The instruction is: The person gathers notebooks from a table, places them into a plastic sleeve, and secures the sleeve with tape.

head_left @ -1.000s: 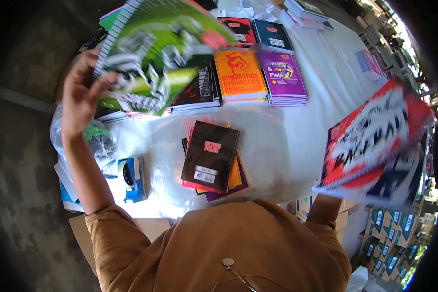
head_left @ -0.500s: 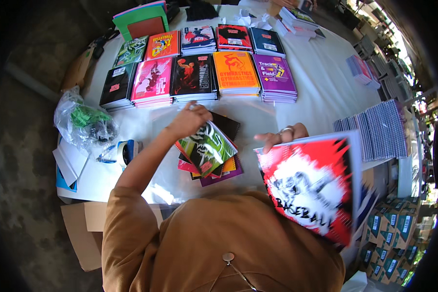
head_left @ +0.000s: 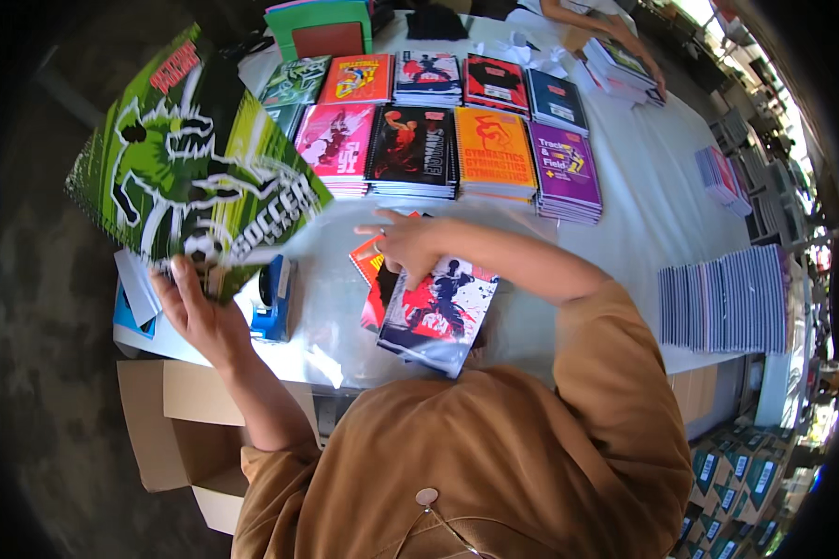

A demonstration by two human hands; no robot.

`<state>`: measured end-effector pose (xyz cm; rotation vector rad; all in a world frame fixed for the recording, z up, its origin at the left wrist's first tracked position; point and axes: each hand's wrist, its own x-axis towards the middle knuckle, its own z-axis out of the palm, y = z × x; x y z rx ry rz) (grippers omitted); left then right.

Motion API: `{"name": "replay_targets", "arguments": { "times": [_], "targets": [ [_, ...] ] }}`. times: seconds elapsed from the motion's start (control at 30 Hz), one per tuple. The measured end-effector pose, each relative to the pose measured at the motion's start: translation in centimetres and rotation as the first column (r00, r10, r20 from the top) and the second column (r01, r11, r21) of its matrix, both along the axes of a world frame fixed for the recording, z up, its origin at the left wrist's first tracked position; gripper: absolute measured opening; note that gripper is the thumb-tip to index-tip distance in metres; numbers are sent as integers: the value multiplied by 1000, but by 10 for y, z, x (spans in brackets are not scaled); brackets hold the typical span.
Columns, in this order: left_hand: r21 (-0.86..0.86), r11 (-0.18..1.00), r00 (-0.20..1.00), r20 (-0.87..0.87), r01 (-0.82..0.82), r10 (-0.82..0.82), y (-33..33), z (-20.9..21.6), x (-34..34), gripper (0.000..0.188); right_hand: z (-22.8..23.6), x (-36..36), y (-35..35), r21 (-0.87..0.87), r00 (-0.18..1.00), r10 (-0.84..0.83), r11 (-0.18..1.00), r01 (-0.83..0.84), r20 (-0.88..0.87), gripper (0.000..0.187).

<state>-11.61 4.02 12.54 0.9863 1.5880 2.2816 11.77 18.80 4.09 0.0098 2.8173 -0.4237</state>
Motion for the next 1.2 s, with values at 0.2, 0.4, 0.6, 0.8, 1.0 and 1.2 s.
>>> {"name": "replay_targets", "arguments": {
  "times": [0.2,0.4,0.6,0.8,1.0,1.2],
  "targets": [
    [384,672,536,409,634,-739,-42,-26,-2,44,-30,91,31,-465,819,-418,859,215,-393,21],
    [-943,246,791,30,226,-611,-3,-121,69,34,57,202,-22,-951,-217,-928,308,17,-304,48],
    [-941,261,702,-37,214,-711,-7,-146,98,39,-14,153,-107,-981,-306,-945,-57,-185,113,23],
    [-982,185,632,-126,28,-764,-21,-157,110,33,-86,124,-125,-706,-191,-980,-179,686,62,32],
    [-708,690,619,-478,150,-624,-13,-132,122,30,-34,164,-52,-397,105,-986,45,917,132,34],
    [-761,588,236,-540,273,-808,-1,-124,169,26,-46,283,157,-286,-514,-715,-427,858,-473,29]
  ]
}}
